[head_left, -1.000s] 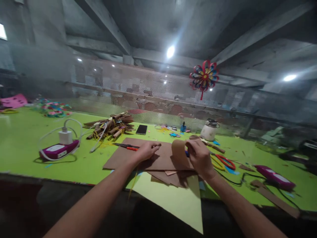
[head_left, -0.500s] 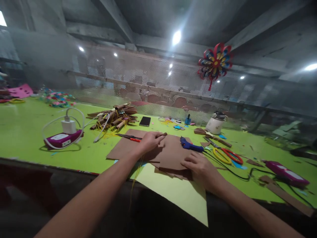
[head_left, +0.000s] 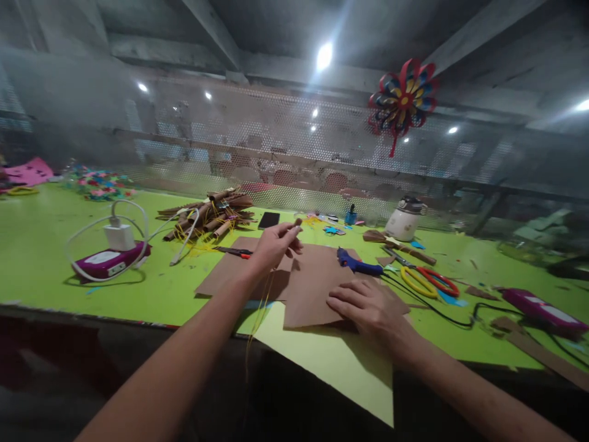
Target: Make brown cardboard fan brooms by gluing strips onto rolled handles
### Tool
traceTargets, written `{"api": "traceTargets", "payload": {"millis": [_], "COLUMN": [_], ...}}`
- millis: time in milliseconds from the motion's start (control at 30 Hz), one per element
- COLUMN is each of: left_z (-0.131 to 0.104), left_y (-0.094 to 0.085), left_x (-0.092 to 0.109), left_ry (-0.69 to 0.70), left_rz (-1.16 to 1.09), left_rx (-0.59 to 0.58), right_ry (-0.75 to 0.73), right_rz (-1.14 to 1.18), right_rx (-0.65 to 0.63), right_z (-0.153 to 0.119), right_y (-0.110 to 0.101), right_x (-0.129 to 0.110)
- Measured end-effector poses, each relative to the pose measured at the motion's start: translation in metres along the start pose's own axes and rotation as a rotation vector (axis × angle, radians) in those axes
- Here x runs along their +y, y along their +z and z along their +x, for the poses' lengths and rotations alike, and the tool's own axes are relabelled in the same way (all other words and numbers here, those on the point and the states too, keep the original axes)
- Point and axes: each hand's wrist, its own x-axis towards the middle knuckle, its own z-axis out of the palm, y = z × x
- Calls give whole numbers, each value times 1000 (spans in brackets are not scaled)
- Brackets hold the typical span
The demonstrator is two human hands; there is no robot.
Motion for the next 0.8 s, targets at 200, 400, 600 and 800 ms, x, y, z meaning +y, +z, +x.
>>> {"api": "traceTargets", "payload": {"millis": [200, 400, 600, 800], "left_z": [-3, 2, -1, -3], "left_y": [-1, 1, 5, 5], "left_x": [5, -5, -13, -19], "left_ry": [-103, -148, -258, -242], "left_rz": [-55, 131, 210, 372], "left_rx": [17, 83, -45, -118], "right_ry": [84, 311, 240, 235], "right_rz": [-21, -257, -1, 276], "right_rx": [-45, -158, -349, -251], "right_z": [13, 17, 34, 1], "right_y": [6, 16, 10, 3], "right_x": [-4, -14, -22, 2]}}
